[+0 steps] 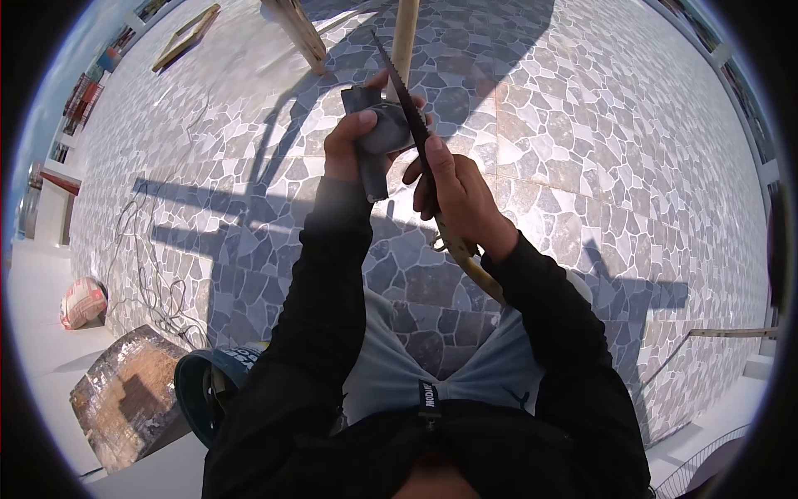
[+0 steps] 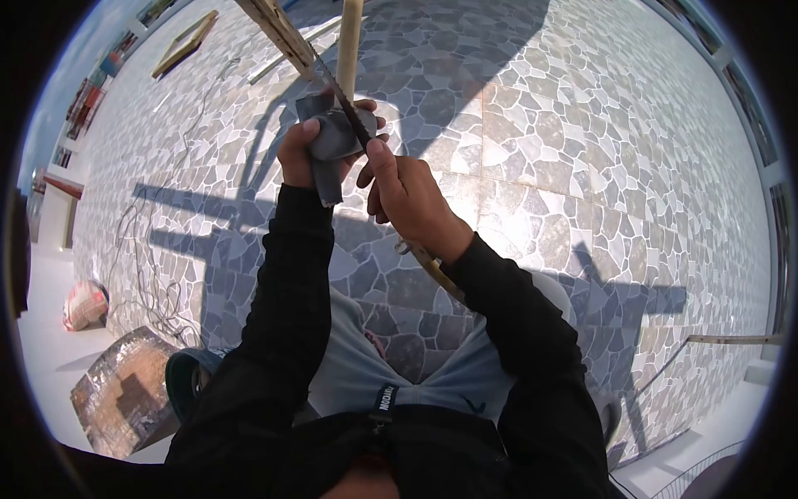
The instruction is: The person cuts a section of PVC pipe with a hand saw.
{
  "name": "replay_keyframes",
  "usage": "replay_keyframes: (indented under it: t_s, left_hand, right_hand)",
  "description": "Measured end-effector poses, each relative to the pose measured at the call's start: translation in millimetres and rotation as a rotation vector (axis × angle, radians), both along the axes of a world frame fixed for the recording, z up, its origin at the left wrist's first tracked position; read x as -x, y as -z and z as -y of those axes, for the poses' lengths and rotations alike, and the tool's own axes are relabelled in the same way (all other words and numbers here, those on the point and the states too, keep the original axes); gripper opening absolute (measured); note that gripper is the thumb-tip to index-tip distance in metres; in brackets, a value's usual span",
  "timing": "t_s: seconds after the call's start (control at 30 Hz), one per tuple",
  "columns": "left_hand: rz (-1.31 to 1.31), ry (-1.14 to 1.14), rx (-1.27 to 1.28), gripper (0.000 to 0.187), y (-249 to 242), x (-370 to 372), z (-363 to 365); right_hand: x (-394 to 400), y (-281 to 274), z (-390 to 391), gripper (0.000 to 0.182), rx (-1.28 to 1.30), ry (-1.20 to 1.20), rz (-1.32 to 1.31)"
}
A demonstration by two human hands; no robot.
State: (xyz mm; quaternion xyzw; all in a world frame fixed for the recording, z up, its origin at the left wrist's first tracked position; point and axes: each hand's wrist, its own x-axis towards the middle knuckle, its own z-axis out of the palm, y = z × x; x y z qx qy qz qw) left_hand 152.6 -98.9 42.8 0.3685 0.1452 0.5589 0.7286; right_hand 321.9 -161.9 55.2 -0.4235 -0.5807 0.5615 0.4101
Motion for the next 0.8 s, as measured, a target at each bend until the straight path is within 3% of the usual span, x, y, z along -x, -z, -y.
replay_keyframes:
  t_s: [0.17,0.27,0.37,0.47,0.57,0.7,0.77,0.8]
  left_hand:
    - [0.069,0.027,-0.034,0.079,1,2,-1]
    - [0.097,0.034,-0.021,0.08,-3,2,3]
    - [0.115,0.048,-0.016,0.082,-2,2,2]
    - [0.071,0.011,-0.048,0.083,-10,-1,4]
    - [0.075,0.029,-0.038,0.084,-2,0,3]
    - [-0.004,-0.016,-0.089,0.085,-2,5,-5]
    - [0.074,-0.048,-0.048,0.085,-1,4,0]
    - [0.054,-0.048,-0.087,0.084,0,3,-1]
  right_hand:
    - [1,-11,4,0.072,-0.155,0.014,0.036]
    - [-3,-3,-3,0.074,0.058,-0.004,-0.065]
    - [-13,7,-15,0.069,-0.066,0.051,0.15]
    - [0,-5,3,0.068,-0.279,-0.03,0.107]
    - [2,1,0,0.069,-0.058,-0.026,-0.009]
    - [-5,-1,-13,0.065,-0.016,0.067,0.094]
    - [2,-5,-1,0.062,-0.375,0.12,0.009]
    - [2,-7,1,0.057,-0.354,0.109,0.012]
